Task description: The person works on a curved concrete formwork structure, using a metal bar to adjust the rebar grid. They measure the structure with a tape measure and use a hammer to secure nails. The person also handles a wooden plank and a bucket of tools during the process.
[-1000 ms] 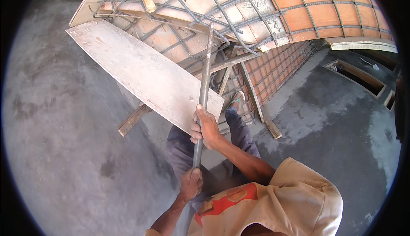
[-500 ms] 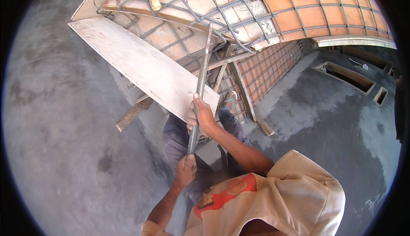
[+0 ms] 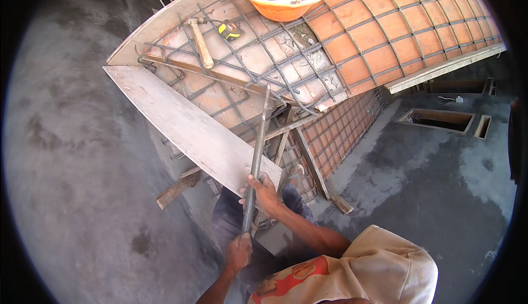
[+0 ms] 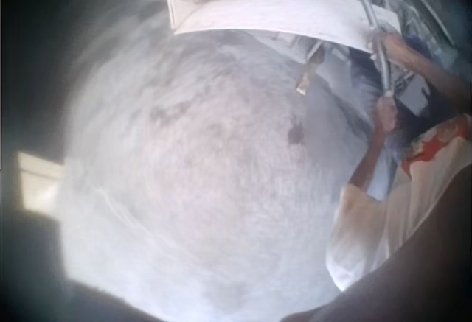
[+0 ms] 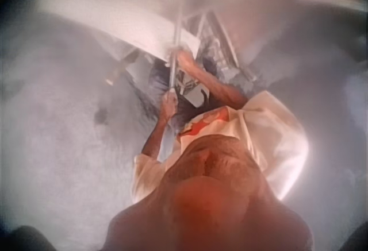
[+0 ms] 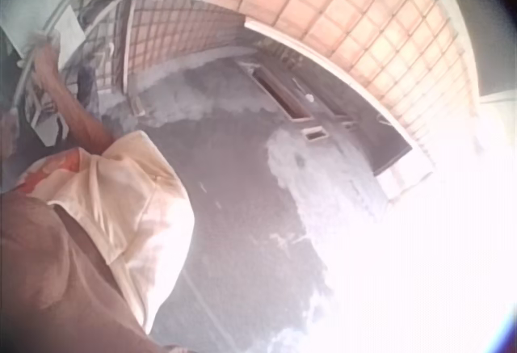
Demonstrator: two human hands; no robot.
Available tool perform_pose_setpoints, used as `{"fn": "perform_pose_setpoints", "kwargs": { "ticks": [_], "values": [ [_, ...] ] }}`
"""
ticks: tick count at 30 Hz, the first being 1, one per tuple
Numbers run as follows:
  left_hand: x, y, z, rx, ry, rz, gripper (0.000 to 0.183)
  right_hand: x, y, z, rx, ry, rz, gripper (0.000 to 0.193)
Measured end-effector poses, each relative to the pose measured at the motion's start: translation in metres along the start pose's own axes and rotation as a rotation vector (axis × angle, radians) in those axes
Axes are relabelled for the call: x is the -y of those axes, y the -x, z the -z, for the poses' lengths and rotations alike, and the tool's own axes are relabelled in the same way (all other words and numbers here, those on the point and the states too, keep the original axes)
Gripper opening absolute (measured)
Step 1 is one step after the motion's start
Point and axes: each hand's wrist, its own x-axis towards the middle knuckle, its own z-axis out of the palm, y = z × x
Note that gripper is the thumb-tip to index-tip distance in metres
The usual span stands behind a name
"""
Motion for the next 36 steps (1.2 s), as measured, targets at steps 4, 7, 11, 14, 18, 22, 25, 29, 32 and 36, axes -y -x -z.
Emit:
{"fn": "perform_pose_setpoints", "kwargs": {
  "ticks": [4,7,11,14,18,22,25,29,32,36],
  "values": [
    [0.0,-0.004,0.002,0.055,0.02,-0.082,0.044,-0.003,-0.005,0.01,0.046,-0.176,0.011,0.028],
    [0.004,-0.003,0.005,-0.04,-0.086,-0.134,0.041,-0.005,-0.005,0.013,0.123,-0.281,-0.047,0.025],
    [0.006,-0.004,0.004,-0.049,-0.096,-0.144,0.041,-0.002,-0.003,0.014,0.152,-0.318,-0.078,0.029],
    [0.01,-0.006,0.0,-0.057,-0.099,-0.185,0.044,-0.006,-0.01,0.02,0.194,-0.324,-0.087,0.041],
    [0.005,-0.007,0.002,-0.012,-0.101,-0.138,0.046,0.003,-0.028,0.036,0.341,-0.366,-0.172,0.061],
    [0.008,-0.01,0.006,-0.015,-0.199,-0.169,0.048,0.001,-0.038,0.041,0.408,-0.385,-0.195,0.069],
    [0.0,-0.005,0.004,-0.05,-0.221,-0.076,0.049,-0.004,-0.035,0.038,0.313,-0.276,-0.134,0.07],
    [0.001,-0.008,0.008,-0.073,-0.463,-0.167,0.059,-0.002,-0.023,0.023,0.16,-0.241,-0.081,0.069],
    [0.025,-0.019,0.017,-0.099,-0.665,-0.241,0.065,-0.007,-0.026,0.027,0.147,-0.234,-0.039,0.065],
    [-0.013,-0.005,0.01,-0.072,-0.712,-0.213,0.069,-0.009,-0.032,0.028,0.164,-0.207,0.063,0.055]
  ]
}}
